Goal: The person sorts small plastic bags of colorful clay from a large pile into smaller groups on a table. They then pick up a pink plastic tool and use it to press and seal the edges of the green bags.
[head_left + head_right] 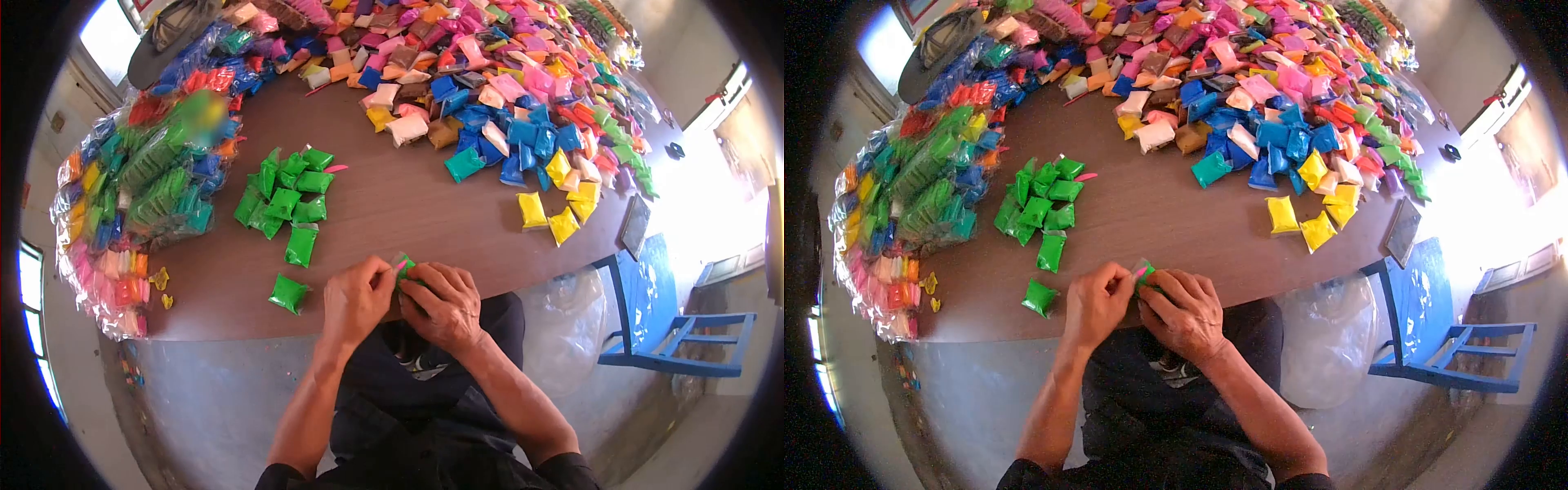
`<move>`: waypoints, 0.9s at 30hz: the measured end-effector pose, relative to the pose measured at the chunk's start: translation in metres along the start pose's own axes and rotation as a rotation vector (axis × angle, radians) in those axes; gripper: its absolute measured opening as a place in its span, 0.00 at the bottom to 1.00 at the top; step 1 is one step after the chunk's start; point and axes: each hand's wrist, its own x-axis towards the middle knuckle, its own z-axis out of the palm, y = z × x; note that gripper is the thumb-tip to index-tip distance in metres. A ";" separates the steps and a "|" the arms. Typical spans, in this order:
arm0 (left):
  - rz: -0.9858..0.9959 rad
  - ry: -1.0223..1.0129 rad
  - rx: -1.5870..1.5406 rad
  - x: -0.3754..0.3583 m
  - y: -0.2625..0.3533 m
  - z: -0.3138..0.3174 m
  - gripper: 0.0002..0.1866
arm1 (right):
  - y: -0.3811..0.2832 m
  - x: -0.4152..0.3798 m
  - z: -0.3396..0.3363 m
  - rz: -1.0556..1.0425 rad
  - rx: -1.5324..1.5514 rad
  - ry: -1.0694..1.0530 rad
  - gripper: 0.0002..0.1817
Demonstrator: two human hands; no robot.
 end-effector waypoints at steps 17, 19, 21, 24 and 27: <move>0.009 -0.221 0.154 0.052 -0.011 -0.015 0.11 | -0.001 -0.001 0.004 0.001 -0.010 0.099 0.14; -0.021 -0.182 0.130 0.052 -0.008 -0.018 0.11 | -0.001 -0.001 0.003 0.003 0.002 0.097 0.14; -0.019 -0.125 0.066 0.042 0.000 -0.023 0.10 | -0.001 -0.001 0.003 0.010 0.013 0.102 0.14; 0.015 -0.192 -0.020 0.018 0.004 -0.013 0.10 | -0.001 -0.001 0.003 0.017 0.016 0.109 0.14; 0.000 -0.115 0.107 0.019 -0.008 -0.008 0.12 | -0.001 -0.001 0.002 0.016 0.021 0.104 0.15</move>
